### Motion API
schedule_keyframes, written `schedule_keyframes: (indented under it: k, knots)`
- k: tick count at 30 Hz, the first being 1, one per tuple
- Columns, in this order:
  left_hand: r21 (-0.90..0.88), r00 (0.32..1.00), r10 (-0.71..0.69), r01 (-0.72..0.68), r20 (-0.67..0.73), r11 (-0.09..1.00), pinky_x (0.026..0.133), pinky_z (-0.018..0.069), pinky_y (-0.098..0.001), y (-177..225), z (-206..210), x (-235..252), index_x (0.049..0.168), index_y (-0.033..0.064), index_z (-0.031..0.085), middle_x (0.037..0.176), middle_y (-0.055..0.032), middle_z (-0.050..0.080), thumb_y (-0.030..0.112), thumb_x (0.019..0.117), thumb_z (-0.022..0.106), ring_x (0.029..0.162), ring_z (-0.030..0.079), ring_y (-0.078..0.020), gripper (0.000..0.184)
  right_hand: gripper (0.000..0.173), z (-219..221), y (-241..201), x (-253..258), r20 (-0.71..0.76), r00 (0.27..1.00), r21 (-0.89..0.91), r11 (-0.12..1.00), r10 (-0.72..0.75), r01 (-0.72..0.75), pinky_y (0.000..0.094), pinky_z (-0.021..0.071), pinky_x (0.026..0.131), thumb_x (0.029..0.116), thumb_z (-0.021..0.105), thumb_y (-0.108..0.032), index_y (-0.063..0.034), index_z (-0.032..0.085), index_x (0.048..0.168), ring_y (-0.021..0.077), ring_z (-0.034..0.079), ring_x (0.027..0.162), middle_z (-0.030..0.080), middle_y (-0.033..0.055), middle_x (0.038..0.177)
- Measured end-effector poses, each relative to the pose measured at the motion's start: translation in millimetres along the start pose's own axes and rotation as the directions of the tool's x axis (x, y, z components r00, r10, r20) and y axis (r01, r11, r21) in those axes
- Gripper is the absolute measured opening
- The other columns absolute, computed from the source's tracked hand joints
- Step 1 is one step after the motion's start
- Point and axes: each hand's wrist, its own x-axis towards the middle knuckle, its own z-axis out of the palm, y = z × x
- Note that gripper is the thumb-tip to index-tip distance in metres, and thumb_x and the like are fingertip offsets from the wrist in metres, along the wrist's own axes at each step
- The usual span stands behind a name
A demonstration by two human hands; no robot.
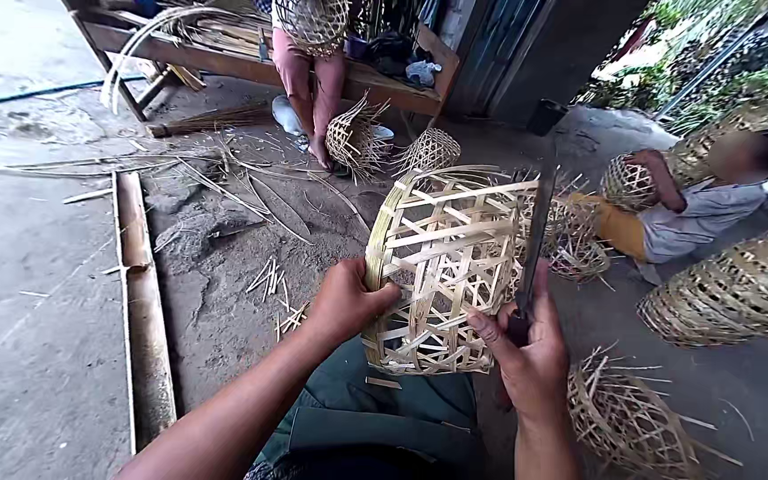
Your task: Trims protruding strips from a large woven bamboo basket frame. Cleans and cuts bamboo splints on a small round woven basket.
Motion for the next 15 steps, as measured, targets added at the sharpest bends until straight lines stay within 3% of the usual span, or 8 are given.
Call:
schedule_keyframes:
  k: [2,4,5,7,8,10,13,15]
  knots:
    - [0.093,0.998,0.010,-0.003,-0.068,0.996,0.051,0.0499,-0.0292,-8.0,2.8,1.1,0.076,0.0149,0.061,0.059,0.0071,0.057,0.032,0.0809,0.072,0.052,0.057,-0.0047,0.021,0.113,3.4,2.6,1.4,0.014,1.000,0.045,0.999,0.027,-0.027,0.0177,0.0465,0.054,0.0821,0.086,-0.034,0.0042,0.015,0.161,0.0046,0.050,0.060,0.052,-0.0033,0.078]
    - [-0.092,0.999,0.030,-0.031,-0.013,0.995,0.054,0.0519,-0.0276,-13.4,-0.4,0.2,0.080,0.0131,0.063,0.063,0.0062,0.060,0.025,0.0832,0.071,0.055,0.059,-0.0048,0.015,0.113,3.6,3.3,2.2,0.017,0.999,0.096,0.994,0.042,-0.043,0.0177,0.0464,0.054,0.0816,0.087,-0.031,0.0071,0.015,0.160,0.0051,0.050,0.060,0.051,-0.0033,0.077]
    - [-0.331,0.994,0.062,-0.027,0.094,0.943,0.060,0.0564,-0.0269,-13.6,-5.5,-1.7,0.085,0.0105,0.065,0.069,0.0037,0.066,0.016,0.0873,0.069,0.062,0.065,-0.0063,0.007,0.113,0.8,3.7,3.4,0.014,0.999,0.140,0.989,0.050,-0.051,0.0177,0.0482,0.055,0.0806,0.087,-0.030,0.0090,0.015,0.159,0.0051,0.051,0.061,0.051,-0.0033,0.078]
    - [-0.697,0.906,0.191,0.142,0.377,0.703,0.079,0.0604,-0.0289,-17.7,-16.0,-4.5,0.096,0.0094,0.072,0.089,-0.0012,0.075,0.010,0.0953,0.067,0.082,0.071,-0.0093,0.005,0.108,-9.4,4.5,5.7,0.018,0.997,0.229,0.970,0.079,-0.081,0.0165,0.0500,0.056,0.0763,0.090,-0.028,0.0095,0.023,0.152,0.0032,0.053,0.062,0.052,-0.0053,0.078]
    - [-0.727,0.840,0.244,0.231,0.485,0.647,0.086,0.0597,-0.0293,-21.3,-19.4,-4.2,0.101,0.0109,0.074,0.096,-0.0011,0.076,0.013,0.0960,0.069,0.089,0.072,-0.0096,0.007,0.102,-14.9,5.0,6.3,0.035,0.995,0.255,0.962,0.094,-0.100,0.0159,0.0497,0.055,0.0744,0.091,-0.029,0.0069,0.028,0.146,0.0020,0.053,0.061,0.052,-0.0071,0.077]
    - [-0.653,0.764,0.252,0.274,0.594,0.706,0.092,0.0578,-0.0293,-22.7,-26.6,-2.5,0.108,0.0117,0.075,0.104,0.0004,0.076,0.014,0.0940,0.073,0.098,0.071,-0.0089,0.014,0.100,-22.6,9.9,5.9,0.086,0.990,0.277,0.952,0.108,-0.127,0.0159,0.0484,0.055,0.0748,0.091,-0.029,0.0060,0.029,0.144,0.0018,0.052,0.061,0.051,-0.0069,0.077]
    - [-0.679,0.800,0.294,0.183,0.523,0.711,0.103,0.0541,-0.0356,-10.7,-36.3,1.3,0.130,0.0068,0.064,0.126,-0.0059,0.070,0.029,0.0953,0.073,0.114,0.067,-0.0162,0.042,0.115,-24.9,16.7,3.6,0.127,0.985,0.292,0.944,0.121,-0.154,0.0164,0.0453,0.053,0.0750,0.091,-0.032,0.0091,0.019,0.155,0.0030,0.050,0.060,0.052,-0.0057,0.077]
    - [-0.725,0.868,0.246,0.171,0.432,0.667,0.097,0.0570,-0.0345,5.7,-35.8,1.4,0.130,0.0067,0.062,0.120,-0.0091,0.071,0.045,0.1020,0.059,0.107,0.070,-0.0173,0.047,0.110,-25.6,14.9,3.8,0.099,0.988,0.273,0.951,0.123,-0.145,0.0152,0.0467,0.054,0.0744,0.091,-0.031,0.0082,0.023,0.152,0.0015,0.051,0.059,0.052,-0.0075,0.075]
